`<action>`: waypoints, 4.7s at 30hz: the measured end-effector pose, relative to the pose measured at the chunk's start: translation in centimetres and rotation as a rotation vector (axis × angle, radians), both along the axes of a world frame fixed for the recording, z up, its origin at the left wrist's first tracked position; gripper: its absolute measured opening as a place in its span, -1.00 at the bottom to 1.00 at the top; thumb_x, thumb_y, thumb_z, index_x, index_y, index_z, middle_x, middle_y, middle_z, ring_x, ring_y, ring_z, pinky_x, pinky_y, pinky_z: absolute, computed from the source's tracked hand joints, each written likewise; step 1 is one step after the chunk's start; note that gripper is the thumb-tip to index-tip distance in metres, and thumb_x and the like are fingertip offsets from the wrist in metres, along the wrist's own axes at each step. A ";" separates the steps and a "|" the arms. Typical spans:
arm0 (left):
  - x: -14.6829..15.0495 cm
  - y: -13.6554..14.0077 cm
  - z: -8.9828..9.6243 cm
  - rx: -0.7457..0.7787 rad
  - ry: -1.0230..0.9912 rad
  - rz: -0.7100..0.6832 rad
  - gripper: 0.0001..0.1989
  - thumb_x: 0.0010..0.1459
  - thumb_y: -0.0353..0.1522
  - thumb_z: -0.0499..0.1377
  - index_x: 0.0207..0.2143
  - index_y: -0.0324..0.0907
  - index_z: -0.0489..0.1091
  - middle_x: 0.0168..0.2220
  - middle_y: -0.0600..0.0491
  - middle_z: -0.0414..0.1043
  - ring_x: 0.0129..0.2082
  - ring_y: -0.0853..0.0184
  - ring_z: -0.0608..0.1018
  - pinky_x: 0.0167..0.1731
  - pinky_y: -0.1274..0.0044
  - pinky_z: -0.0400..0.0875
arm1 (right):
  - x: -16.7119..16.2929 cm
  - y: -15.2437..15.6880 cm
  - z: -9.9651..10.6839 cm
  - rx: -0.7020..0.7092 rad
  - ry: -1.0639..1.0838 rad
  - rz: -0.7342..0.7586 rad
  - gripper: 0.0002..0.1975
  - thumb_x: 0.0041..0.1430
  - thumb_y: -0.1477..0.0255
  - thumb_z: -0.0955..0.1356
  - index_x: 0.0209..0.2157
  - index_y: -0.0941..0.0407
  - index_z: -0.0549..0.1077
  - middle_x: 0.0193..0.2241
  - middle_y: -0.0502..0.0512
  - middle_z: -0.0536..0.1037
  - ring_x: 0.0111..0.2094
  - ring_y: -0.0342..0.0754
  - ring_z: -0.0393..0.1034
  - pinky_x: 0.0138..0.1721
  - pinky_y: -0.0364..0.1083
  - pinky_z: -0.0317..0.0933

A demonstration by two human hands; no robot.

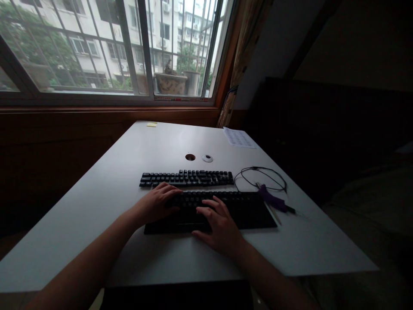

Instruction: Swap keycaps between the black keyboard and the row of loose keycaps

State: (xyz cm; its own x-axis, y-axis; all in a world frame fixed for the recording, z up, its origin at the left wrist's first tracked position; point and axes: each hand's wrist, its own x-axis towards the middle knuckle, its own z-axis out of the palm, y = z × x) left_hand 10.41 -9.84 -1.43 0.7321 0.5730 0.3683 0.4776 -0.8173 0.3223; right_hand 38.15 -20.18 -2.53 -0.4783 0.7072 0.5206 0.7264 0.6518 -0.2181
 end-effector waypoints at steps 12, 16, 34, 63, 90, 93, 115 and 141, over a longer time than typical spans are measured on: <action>-0.1 0.1 0.0 0.009 0.009 -0.018 -0.52 0.24 -0.28 0.30 0.19 -0.04 0.35 0.09 -0.04 0.49 0.07 0.10 0.45 0.09 0.19 0.45 | -0.1 -0.2 0.5 -0.015 0.032 -0.003 -0.36 0.20 0.26 0.45 0.25 0.03 0.23 0.12 0.20 0.52 0.27 0.22 0.27 0.36 0.40 0.00; -0.2 0.3 0.0 0.027 0.008 -0.034 -0.51 0.24 -0.27 0.30 0.20 -0.05 0.35 0.09 -0.03 0.49 0.06 0.12 0.46 0.09 0.22 0.45 | -0.1 -0.2 0.5 -0.003 0.054 -0.015 -0.43 0.23 0.29 0.42 0.23 0.05 0.25 0.10 0.20 0.53 0.28 0.18 0.26 0.37 0.36 0.01; 0.2 7.7 1.5 0.174 -0.035 0.349 -0.81 0.33 -0.28 0.19 -0.21 -0.08 0.62 -0.19 -0.04 0.55 -0.16 0.15 0.42 -0.08 0.31 0.40 | 0.0 -0.3 1.1 0.080 0.156 -0.016 -0.62 0.25 0.38 0.37 0.09 0.02 0.36 -0.01 0.18 0.54 0.19 0.15 0.34 0.31 0.32 0.15; 2.4 15.4 0.3 0.058 0.158 0.298 -0.78 0.20 -0.15 0.31 -0.32 -0.07 0.66 -0.16 -0.08 0.54 -0.14 0.13 0.40 -0.10 0.37 0.34 | 1.9 0.1 1.5 0.135 0.499 -0.212 -0.84 0.33 0.49 0.29 -0.09 0.00 0.41 -0.22 0.11 0.47 -0.14 0.08 0.36 -0.12 0.11 0.34; 1.4 -0.6 1.7 -0.077 -0.168 0.000 -0.93 0.26 -0.36 0.27 -0.21 -0.13 0.53 -0.14 -0.02 0.47 -0.17 0.27 0.55 -0.16 0.43 0.51 | 0.5 1.0 1.1 0.093 0.327 -0.040 -0.95 0.32 0.47 0.37 -0.24 0.03 0.44 -0.35 0.03 0.57 -0.26 0.02 0.39 -0.17 0.05 0.38; 2.8 -2.0 1.4 -0.164 -0.200 -0.028 -0.92 0.26 -0.34 0.27 -0.21 -0.14 0.53 -0.15 -0.01 0.46 -0.25 0.33 0.57 -0.26 0.50 0.52 | 0.1 1.1 0.8 0.082 0.318 0.031 -0.92 0.31 0.43 0.42 -0.16 0.03 0.48 -0.31 0.03 0.60 -0.25 -0.01 0.43 -0.17 0.01 0.42; 1.4 -3.0 2.0 -0.221 -0.379 0.043 -0.86 0.29 -0.36 0.22 -0.10 -0.14 0.45 -0.14 0.02 0.45 -0.24 0.37 0.60 -0.22 0.51 0.59 | 0.7 1.5 0.1 0.097 0.336 -0.028 -0.68 0.24 0.55 0.40 0.00 -0.02 0.50 -0.21 0.07 0.57 -0.15 0.03 0.43 -0.07 0.05 0.39; -7.8 -0.7 -3.5 -0.344 -0.422 0.149 -0.50 0.20 -0.25 0.34 0.17 0.08 0.34 0.11 -0.01 0.26 -0.04 0.23 0.58 0.01 0.26 0.63 | 1.8 2.8 -0.3 -0.009 0.386 -0.263 -0.84 0.22 0.48 0.38 -0.14 0.03 0.48 -0.26 0.07 0.55 -0.19 0.07 0.42 -0.12 0.05 0.35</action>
